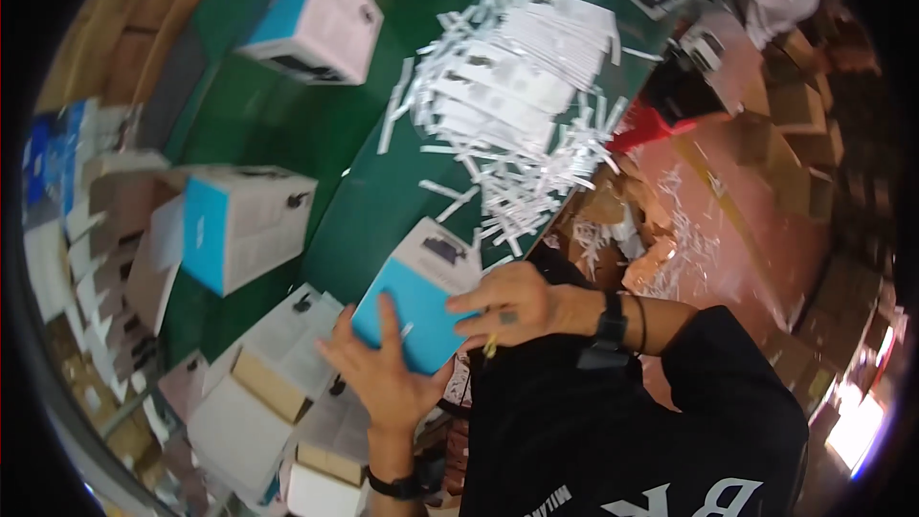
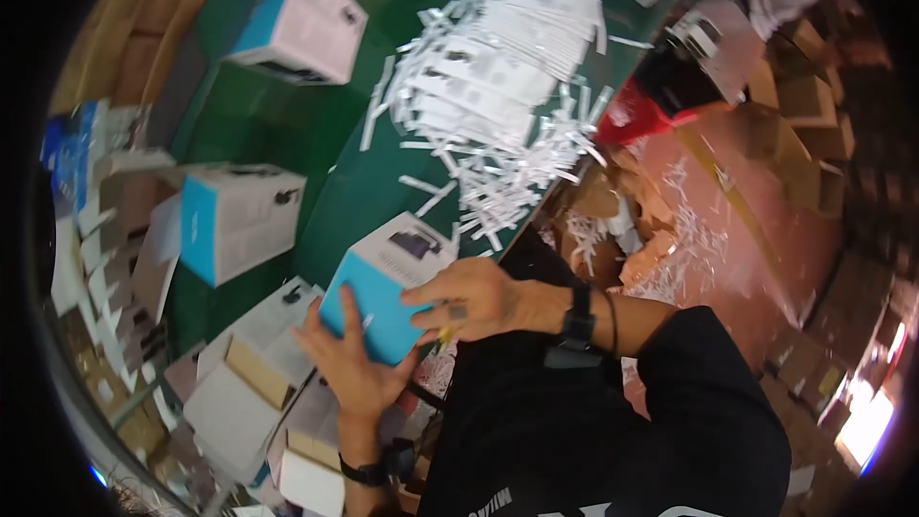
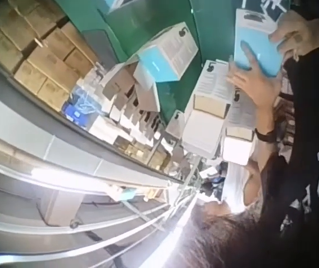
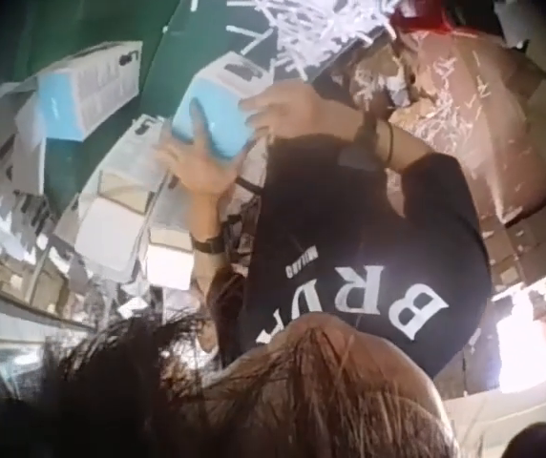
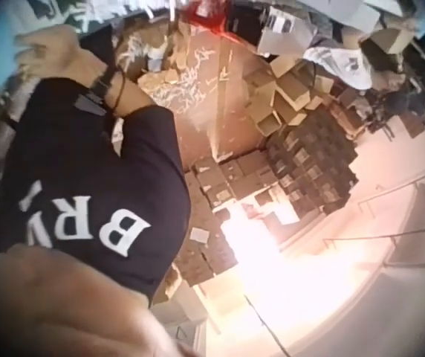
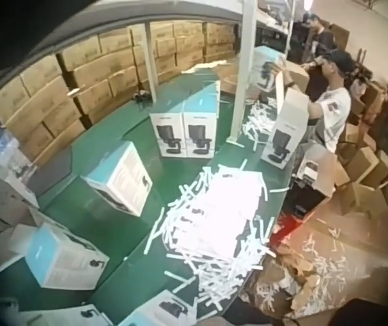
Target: The person uses a utility knife to cut tape on a white box, removes a blue box, and then cuts tape on the blue box before placing it back inside. They repeat this process of opening white boxes and cutting tape on the blue boxes contained within.
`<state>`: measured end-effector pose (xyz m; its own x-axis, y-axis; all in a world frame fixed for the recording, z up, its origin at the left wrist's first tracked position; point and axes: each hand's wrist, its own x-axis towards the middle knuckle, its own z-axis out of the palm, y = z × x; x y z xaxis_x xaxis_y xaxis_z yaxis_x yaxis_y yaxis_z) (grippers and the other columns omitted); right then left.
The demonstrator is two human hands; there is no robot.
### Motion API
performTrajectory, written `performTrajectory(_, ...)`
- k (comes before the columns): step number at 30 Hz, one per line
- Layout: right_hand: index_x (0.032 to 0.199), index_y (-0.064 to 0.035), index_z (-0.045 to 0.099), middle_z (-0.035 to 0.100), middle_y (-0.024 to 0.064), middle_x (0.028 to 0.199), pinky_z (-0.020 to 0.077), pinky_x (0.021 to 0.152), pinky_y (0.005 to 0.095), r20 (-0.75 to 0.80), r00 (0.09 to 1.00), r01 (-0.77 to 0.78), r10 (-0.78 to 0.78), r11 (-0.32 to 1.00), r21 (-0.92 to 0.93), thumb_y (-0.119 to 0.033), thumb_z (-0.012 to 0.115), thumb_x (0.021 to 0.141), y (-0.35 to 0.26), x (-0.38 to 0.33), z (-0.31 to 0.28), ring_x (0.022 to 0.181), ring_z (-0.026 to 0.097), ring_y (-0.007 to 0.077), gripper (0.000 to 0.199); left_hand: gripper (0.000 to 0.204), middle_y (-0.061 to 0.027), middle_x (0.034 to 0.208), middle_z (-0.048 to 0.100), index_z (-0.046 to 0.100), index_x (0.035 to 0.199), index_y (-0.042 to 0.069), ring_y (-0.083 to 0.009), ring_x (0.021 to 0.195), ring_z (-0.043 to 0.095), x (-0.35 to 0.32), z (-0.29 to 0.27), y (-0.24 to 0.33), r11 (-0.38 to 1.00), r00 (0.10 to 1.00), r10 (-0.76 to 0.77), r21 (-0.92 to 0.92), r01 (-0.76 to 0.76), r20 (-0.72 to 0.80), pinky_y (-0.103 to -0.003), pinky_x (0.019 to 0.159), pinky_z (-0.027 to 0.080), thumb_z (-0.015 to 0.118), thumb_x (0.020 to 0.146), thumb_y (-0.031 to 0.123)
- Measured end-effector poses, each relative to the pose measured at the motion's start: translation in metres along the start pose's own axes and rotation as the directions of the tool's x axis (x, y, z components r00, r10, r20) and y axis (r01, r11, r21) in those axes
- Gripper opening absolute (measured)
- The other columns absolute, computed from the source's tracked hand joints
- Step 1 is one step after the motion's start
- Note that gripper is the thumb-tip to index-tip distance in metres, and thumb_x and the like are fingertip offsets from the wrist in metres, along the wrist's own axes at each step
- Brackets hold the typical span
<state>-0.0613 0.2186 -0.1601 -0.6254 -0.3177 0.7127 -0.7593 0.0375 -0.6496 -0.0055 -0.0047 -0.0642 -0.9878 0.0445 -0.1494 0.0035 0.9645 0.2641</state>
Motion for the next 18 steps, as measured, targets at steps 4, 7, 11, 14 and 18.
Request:
performTrajectory(4, 0.090, -0.0116, 0.076, 0.075, 0.0081, 0.113, 0.0560, 0.057, 0.0272, 0.202, 0.978, -0.071, 0.045, 0.990, 0.120, -0.017, 0.091, 0.075, 0.007, 0.030, -0.022, 0.071, 0.072, 0.0184, 0.022, 0.095, -0.0272, 0.142, 0.038, 0.050, 0.151, 0.022, -0.0496, 0.134, 0.037, 0.009, -0.018, -0.012, 0.973, 0.976, 0.212, 0.082, -0.215, 0.036, -0.077, 0.113, 0.013, 0.082, 0.064, 0.044)
performTrajectory(7, 0.092, -0.0109, 0.075, 0.075, 0.0076, 0.113, 0.0592, 0.062, 0.0289, 0.334, 0.941, -0.122, 0.044, 0.969, 0.214, -0.012, 0.090, 0.074, 0.014, 0.041, -0.029, 0.076, 0.074, 0.0206, 0.023, 0.090, -0.0262, 0.143, 0.039, 0.056, 0.146, 0.026, -0.0487, 0.131, 0.040, 0.001, -0.029, -0.018, 0.968, 0.967, 0.236, 0.064, -0.243, 0.101, -0.071, 0.111, 0.024, 0.083, 0.060, 0.039)
performTrajectory(11, 0.093, -0.0082, 0.074, 0.075, 0.0095, 0.112, 0.0617, 0.070, 0.0311, 0.340, 0.940, -0.101, 0.032, 0.977, 0.189, -0.008, 0.090, 0.074, 0.021, 0.053, -0.041, 0.084, 0.076, 0.0244, 0.025, 0.088, -0.0239, 0.141, 0.043, 0.061, 0.142, 0.025, -0.0462, 0.125, 0.045, 0.006, -0.012, -0.014, 0.959, 0.971, 0.195, -0.183, -0.218, -0.136, -0.062, 0.106, 0.034, 0.083, 0.058, 0.036)
performTrajectory(14, 0.099, -0.0041, 0.069, 0.075, 0.0128, 0.113, 0.0598, 0.076, 0.0315, 0.181, 0.894, -0.435, 0.411, 0.892, 0.125, -0.003, 0.081, 0.080, 0.047, 0.050, -0.058, 0.091, 0.075, 0.0224, 0.022, 0.086, -0.0239, 0.140, 0.045, 0.063, 0.140, 0.025, -0.0456, 0.122, 0.047, 0.032, -0.024, -0.004, 0.981, 0.959, 0.074, -0.153, -0.119, -0.273, -0.057, 0.102, 0.037, 0.084, 0.057, 0.037)
performTrajectory(18, 0.118, 0.0011, 0.065, 0.074, 0.0179, 0.109, 0.0565, 0.085, 0.0337, 0.077, 0.629, -0.769, 0.773, 0.634, -0.078, -0.007, 0.079, 0.081, 0.120, 0.031, -0.110, 0.093, 0.073, 0.0265, 0.040, 0.089, -0.0275, 0.139, 0.049, 0.065, 0.139, 0.023, -0.0463, 0.122, 0.051, 0.111, -0.050, -0.002, 0.995, 0.888, -0.074, -0.094, 0.035, -0.454, -0.055, 0.104, 0.040, 0.088, 0.054, 0.038)
